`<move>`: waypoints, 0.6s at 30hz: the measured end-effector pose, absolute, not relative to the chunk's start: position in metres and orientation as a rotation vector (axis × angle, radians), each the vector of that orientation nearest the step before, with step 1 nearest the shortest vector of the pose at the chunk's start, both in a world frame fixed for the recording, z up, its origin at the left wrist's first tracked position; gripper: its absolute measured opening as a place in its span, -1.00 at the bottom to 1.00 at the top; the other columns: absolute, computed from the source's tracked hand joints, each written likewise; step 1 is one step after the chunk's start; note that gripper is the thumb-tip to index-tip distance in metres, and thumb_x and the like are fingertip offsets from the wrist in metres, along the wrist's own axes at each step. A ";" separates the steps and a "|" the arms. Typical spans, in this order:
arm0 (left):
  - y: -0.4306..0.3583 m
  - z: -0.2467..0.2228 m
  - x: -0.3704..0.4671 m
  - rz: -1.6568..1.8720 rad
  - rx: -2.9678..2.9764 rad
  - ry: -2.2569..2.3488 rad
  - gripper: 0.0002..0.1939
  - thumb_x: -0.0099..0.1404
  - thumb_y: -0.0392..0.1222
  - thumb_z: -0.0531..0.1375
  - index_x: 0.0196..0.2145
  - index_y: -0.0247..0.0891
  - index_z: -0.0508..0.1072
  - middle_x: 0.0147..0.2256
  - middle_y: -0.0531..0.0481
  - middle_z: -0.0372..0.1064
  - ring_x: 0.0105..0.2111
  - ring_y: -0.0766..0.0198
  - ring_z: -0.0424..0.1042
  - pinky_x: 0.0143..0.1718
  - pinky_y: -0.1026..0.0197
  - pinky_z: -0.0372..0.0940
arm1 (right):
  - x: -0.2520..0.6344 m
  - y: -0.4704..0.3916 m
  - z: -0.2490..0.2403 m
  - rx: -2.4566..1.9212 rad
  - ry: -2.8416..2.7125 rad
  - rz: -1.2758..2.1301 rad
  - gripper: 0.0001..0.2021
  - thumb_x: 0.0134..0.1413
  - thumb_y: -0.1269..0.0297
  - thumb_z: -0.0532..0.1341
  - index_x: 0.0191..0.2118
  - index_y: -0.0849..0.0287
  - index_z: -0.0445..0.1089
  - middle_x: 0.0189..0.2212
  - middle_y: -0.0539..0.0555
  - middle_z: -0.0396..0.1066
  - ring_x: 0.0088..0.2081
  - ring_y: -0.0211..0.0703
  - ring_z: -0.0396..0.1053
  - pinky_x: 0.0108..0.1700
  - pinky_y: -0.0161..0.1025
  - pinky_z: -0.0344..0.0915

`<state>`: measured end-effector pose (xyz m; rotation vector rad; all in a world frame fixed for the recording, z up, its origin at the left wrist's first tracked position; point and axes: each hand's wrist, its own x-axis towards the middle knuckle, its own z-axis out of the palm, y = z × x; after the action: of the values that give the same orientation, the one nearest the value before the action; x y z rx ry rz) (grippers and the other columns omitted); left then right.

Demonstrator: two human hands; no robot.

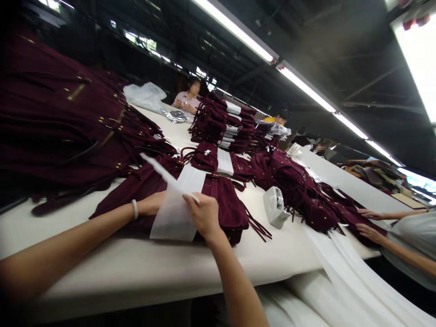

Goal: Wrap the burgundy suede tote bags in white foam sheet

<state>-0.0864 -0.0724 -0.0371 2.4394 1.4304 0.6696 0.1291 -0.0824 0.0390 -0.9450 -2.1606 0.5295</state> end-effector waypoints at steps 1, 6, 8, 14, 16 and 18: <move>-0.075 -0.034 -0.086 0.668 2.440 1.412 -0.59 0.39 -0.07 0.00 0.11 -0.14 0.42 0.07 -0.01 0.42 0.10 0.14 0.34 0.14 0.24 0.19 | 0.121 -0.058 0.040 -1.081 -2.216 0.543 -0.64 0.19 0.07 0.17 -0.46 0.23 0.51 -0.53 0.03 0.46 -0.44 -0.18 0.42 -0.39 -0.36 0.23; -0.078 -0.032 -0.085 0.669 2.437 1.335 -0.59 0.37 -0.15 -0.01 0.11 -0.15 0.40 0.01 -0.03 0.45 0.09 0.13 0.33 0.18 0.20 0.13 | 0.099 0.006 0.006 -1.414 -2.327 0.692 -0.71 0.09 0.13 0.29 -0.49 0.27 0.51 -0.54 0.02 0.47 -0.49 -0.25 0.39 -0.47 -0.40 0.13; -0.076 -0.036 -0.085 0.676 2.440 1.295 -0.61 0.37 -0.16 0.00 0.08 -0.15 0.43 0.00 -0.04 0.45 0.08 0.15 0.33 0.20 0.20 0.11 | 0.100 0.004 -0.014 -1.477 -2.293 0.611 -0.70 0.15 0.12 0.24 -0.43 0.26 0.52 -0.48 0.07 0.50 -0.44 -0.21 0.42 -0.43 -0.38 0.15; -0.071 -0.046 -0.085 0.768 2.395 1.283 -0.65 0.40 -0.15 -0.02 -0.01 -0.17 0.48 0.01 -0.08 0.40 0.09 0.19 0.29 0.19 0.22 0.13 | 0.098 -0.009 -0.040 -1.618 -2.208 0.320 -0.64 0.22 -0.01 0.15 -0.31 0.19 0.50 -0.33 0.16 0.54 -0.28 -0.08 0.45 -0.30 -0.29 0.17; -0.070 -0.047 -0.085 0.786 2.382 1.290 -0.65 0.40 -0.15 -0.03 -0.02 -0.19 0.48 -0.02 -0.09 0.41 0.05 0.20 0.32 0.17 0.22 0.16 | 0.090 -0.004 -0.041 -1.581 -2.256 0.150 -0.66 0.26 0.02 0.12 -0.30 0.15 0.49 -0.30 0.12 0.54 -0.26 -0.10 0.45 -0.28 -0.30 0.16; -0.069 -0.046 -0.085 0.799 2.366 1.307 -0.65 0.40 -0.15 -0.05 -0.04 -0.21 0.47 -0.06 -0.10 0.41 -0.03 0.19 0.36 0.09 0.23 0.23 | 0.081 0.003 -0.042 -1.510 -2.329 -0.041 -0.66 0.31 0.03 0.07 -0.30 0.13 0.47 -0.27 0.08 0.53 -0.25 -0.14 0.45 -0.28 -0.31 0.16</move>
<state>-0.0845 -0.0692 -0.0464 2.3660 1.3072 0.7988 0.0810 0.0028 -0.0423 -1.5104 -2.3286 -0.0405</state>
